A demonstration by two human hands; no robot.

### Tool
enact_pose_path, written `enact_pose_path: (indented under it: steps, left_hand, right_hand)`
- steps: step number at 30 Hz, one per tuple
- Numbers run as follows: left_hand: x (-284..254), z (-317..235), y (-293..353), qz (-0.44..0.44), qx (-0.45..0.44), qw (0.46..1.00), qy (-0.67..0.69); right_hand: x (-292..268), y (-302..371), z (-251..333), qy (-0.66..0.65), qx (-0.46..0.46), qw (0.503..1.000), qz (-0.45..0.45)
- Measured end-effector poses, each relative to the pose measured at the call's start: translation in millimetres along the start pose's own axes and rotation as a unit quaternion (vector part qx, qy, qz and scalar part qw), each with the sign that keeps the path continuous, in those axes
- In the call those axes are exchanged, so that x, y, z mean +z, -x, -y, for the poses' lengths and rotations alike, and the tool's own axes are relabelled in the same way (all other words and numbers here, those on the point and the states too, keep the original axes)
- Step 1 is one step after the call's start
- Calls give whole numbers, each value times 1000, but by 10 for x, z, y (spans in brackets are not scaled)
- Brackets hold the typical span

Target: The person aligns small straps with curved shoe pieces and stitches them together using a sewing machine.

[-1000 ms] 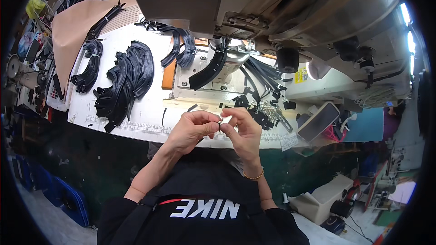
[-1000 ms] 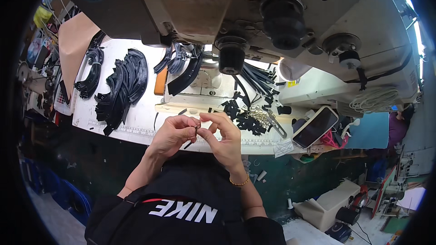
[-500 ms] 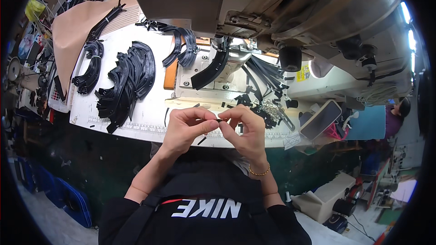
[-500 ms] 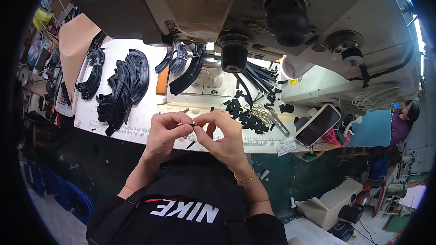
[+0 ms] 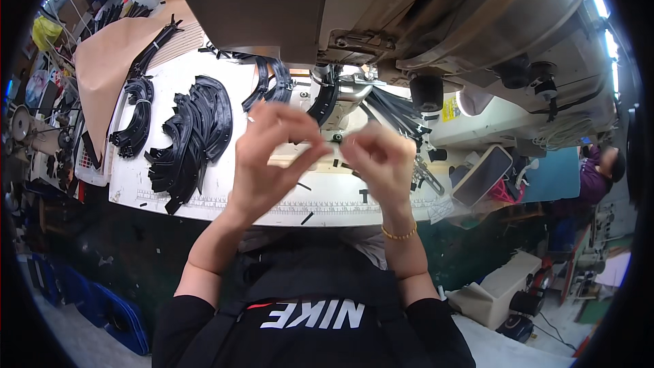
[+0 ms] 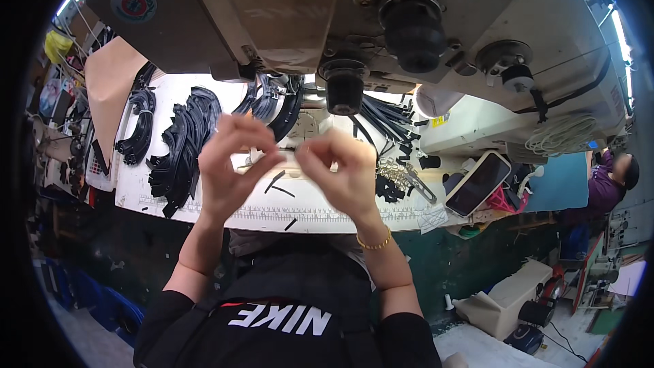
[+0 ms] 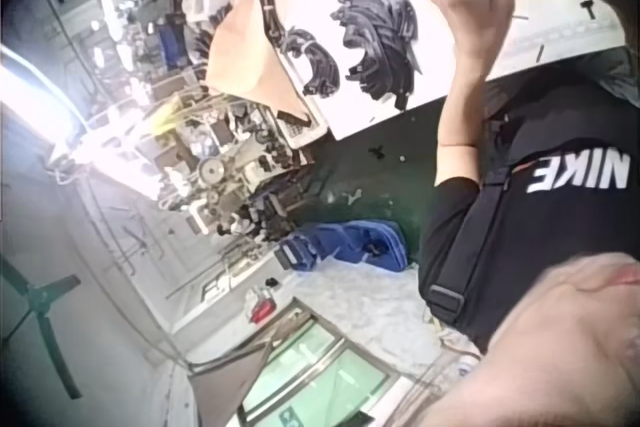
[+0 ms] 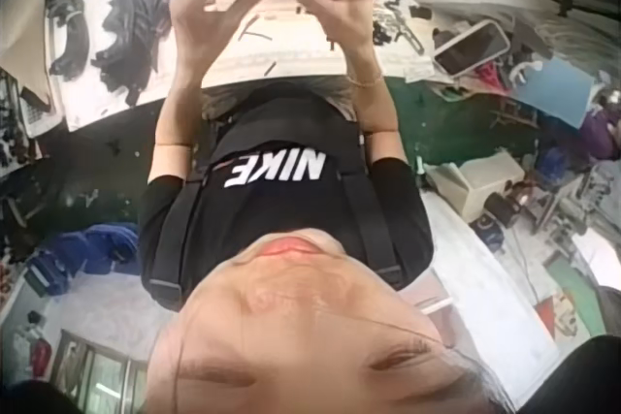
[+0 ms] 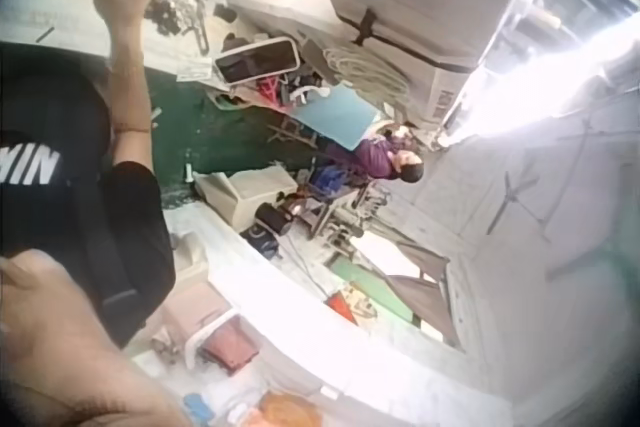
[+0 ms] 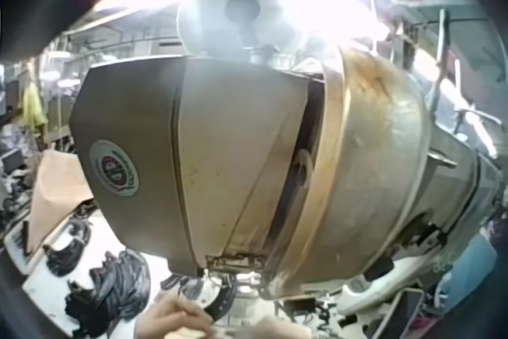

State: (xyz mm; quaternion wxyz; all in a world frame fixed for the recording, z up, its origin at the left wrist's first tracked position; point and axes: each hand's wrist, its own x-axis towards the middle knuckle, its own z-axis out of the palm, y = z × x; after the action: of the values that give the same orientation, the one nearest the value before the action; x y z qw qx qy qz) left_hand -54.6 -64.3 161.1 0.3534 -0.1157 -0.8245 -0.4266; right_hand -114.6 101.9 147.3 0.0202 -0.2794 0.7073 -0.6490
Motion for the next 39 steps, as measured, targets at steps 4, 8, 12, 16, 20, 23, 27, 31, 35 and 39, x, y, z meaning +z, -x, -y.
enact_pose_path:
  steps: [4, 8, 12, 16, 20, 23, 27, 31, 35, 39]
  left_hand:
    - [116, 199, -139, -10, -8, 995, -99]
    - [123, 307, -115, -23, 19, 994, -100]
    - [136, 341, -115, -12, -70, 997, 32]
    - [96, 333, -159, 10, -290, 923, 252]
    - [59, 459, -190, 103, -347, 888, 285]
    - [73, 448, -212, 93, -366, 877, 296]
    - [106, 427, -234, 81, -352, 893, 270]
    - [153, 484, -219, 89, -350, 895, 260]
    - [184, 512, -197, 88, -366, 888, 265]
    - [207, 461, -141, 24, -366, 863, 348]
  right_hand:
    - [108, -215, -7, -244, 152, 957, -43]
    - [210, -266, -107, -247, 176, 952, -36]
    - [247, -270, -115, -220, 189, 955, -60]
    - [259, -271, -131, -204, 188, 958, -70]
    - [258, -277, -139, -206, 176, 961, -63]
    - [240, -280, -147, -214, 175, 959, -61]
    - [249, -280, -185, -210, 181, 959, -57]
    - [142, -227, -219, -317, 175, 932, -30]
    - [240, -187, -316, -316, 177, 931, -46]
    - [322, -144, -262, -253, 150, 953, -67]
